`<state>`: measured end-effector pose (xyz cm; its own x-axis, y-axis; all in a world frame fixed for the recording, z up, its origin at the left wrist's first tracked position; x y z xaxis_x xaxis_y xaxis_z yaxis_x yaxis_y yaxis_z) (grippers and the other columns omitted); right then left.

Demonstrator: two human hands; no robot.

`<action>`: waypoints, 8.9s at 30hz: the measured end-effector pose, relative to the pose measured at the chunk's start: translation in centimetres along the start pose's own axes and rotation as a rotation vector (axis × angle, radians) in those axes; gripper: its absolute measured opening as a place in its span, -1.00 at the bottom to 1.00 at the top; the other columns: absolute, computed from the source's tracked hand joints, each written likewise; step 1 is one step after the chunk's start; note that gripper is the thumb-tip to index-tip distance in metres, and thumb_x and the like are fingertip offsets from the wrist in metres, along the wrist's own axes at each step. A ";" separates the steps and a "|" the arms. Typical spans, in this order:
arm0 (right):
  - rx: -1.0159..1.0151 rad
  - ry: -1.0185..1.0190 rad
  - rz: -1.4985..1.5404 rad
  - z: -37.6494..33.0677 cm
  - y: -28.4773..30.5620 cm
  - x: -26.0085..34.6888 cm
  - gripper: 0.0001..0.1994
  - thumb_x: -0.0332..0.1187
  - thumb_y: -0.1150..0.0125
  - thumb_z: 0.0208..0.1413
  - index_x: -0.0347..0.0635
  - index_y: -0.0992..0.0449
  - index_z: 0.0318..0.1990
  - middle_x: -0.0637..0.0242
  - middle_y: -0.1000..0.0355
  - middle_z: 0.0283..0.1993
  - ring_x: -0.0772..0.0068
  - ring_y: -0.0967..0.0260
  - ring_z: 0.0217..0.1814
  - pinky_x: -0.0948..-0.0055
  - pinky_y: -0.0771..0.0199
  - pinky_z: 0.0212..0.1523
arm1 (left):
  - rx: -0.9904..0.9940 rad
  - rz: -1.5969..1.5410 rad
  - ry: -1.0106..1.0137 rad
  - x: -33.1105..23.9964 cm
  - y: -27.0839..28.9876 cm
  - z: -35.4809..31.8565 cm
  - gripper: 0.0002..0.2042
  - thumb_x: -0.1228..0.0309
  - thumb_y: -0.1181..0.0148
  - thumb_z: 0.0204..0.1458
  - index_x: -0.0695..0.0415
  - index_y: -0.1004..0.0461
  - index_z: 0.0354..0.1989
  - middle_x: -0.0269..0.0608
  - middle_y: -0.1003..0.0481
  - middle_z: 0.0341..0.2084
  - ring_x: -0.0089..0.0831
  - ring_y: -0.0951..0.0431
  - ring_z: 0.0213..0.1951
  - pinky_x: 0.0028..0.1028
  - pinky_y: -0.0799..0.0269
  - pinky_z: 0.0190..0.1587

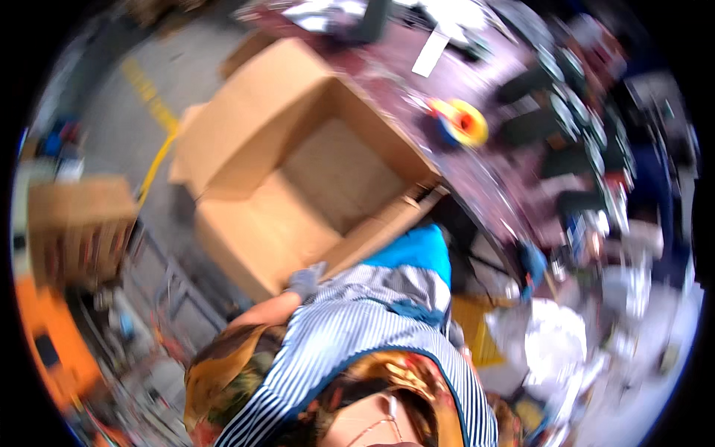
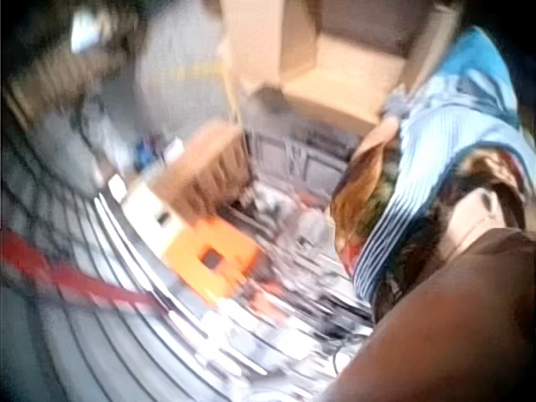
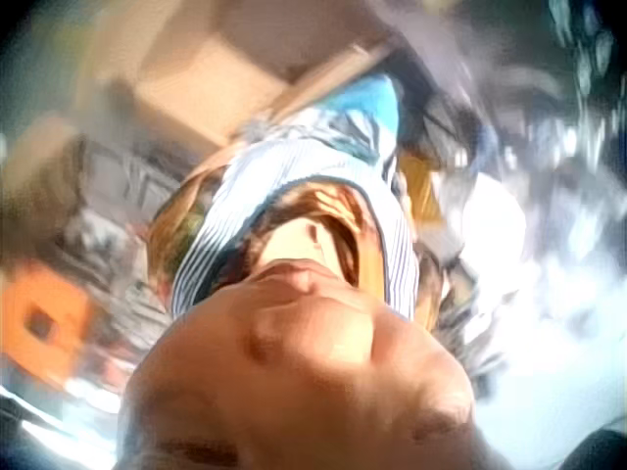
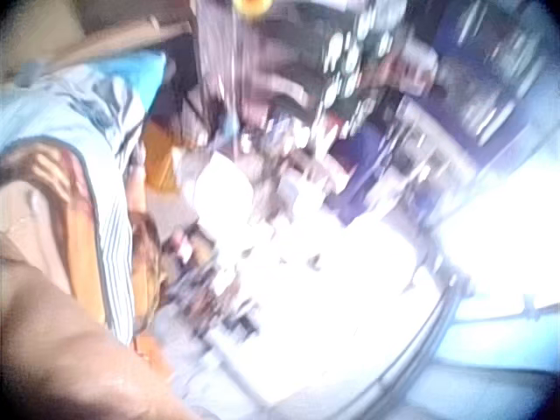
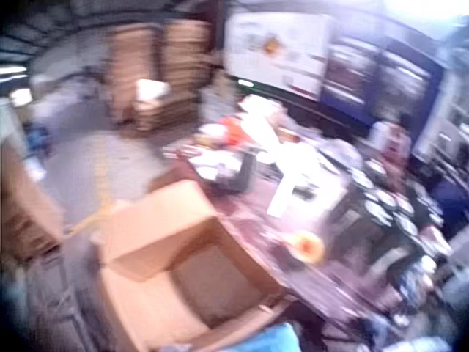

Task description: The person attaches a wooden handle to a green pitcher using a power drill and then wraps the pitcher in plastic before placing it into a cardboard box.

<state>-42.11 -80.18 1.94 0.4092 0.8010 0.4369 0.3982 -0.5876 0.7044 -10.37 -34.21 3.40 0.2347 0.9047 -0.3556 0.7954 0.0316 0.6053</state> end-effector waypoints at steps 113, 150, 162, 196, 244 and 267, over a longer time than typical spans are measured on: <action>-1.135 -0.550 0.066 -0.5 21.1 -15.4 -0.06 -0.33 -0.29 -0.18 -0.19 -0.06 0.48 -0.05 -0.31 0.15 -0.15 -0.26 0.14 -0.02 -0.27 0.19 | -1.012 0.058 -1.131 -62.7 32.0 16.8 -0.66 0.39 -0.29 0.06 -0.01 -0.59 0.06 -0.25 -0.60 -0.17 -0.34 -0.60 -0.06 -0.39 -0.53 0.02; -1.148 -0.201 1.180 -1.8 13.6 -16.0 0.00 -0.45 -0.52 -0.13 -0.25 0.00 0.48 0.15 -0.13 0.42 0.31 -0.14 0.40 0.33 -0.17 0.37 | 0.320 -0.874 -0.543 -58.8 7.8 31.6 -0.74 0.49 -0.12 0.24 0.19 -0.51 0.08 -0.22 -0.57 -0.18 -0.43 -0.59 -0.17 -0.47 -0.60 -0.08; -1.192 -0.278 1.033 -0.6 13.8 -14.9 -0.08 -0.59 -0.45 -0.08 -0.15 -0.07 0.46 0.24 -0.18 0.31 0.43 -0.22 0.22 0.52 -0.39 0.14 | 0.340 -1.037 -0.270 -54.4 7.0 30.0 -0.76 0.51 -0.20 0.20 0.27 -0.51 0.03 -0.16 -0.58 -0.17 -0.37 -0.64 -0.15 -0.43 -0.66 -0.04; -0.919 -0.245 1.579 -1.2 12.2 -17.5 -0.35 -0.14 -0.26 0.25 -0.22 -0.18 0.39 0.12 -0.31 0.26 0.20 -0.40 0.17 0.28 -0.45 0.18 | 0.377 -0.863 -0.516 -54.8 7.6 31.5 -0.77 0.49 -0.26 0.14 0.28 -0.53 -0.04 -0.18 -0.59 -0.29 -0.41 -0.64 -0.25 -0.40 -0.68 -0.14; -0.313 -0.427 2.095 0.2 19.8 -17.5 -0.48 0.03 0.05 0.39 -0.34 -0.41 0.10 -0.07 -0.55 -0.24 0.18 -0.55 -0.44 0.42 -0.59 -0.47 | 0.282 -0.537 -0.645 -48.4 8.6 25.3 -0.52 0.57 -0.31 -0.05 0.25 -0.44 0.12 -0.18 -0.50 0.03 -0.40 -0.48 0.13 -0.36 -0.37 0.27; -0.326 -0.281 1.854 2.0 19.4 -18.6 -0.38 0.06 -0.10 0.29 -0.40 -0.34 0.18 -0.05 -0.53 -0.14 0.25 -0.50 -0.36 0.42 -0.55 -0.32 | 0.281 -0.405 -0.665 -48.1 9.0 26.0 -0.49 0.49 -0.35 -0.01 0.25 -0.40 0.17 -0.17 -0.47 0.08 -0.40 -0.46 0.13 -0.36 -0.31 0.28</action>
<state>-40.35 -106.68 6.37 0.1953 -0.7821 0.5918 -0.7711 -0.4953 -0.4001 -0.02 -88.51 7.43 0.1114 0.4031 -0.9084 0.9788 0.1135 0.1705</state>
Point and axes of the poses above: each hand's wrist, its own z-axis towards the middle knuckle, its own y-axis out of the back of the hand, x = y × z, the point moved 4 cm from there along z, towards the middle knuckle
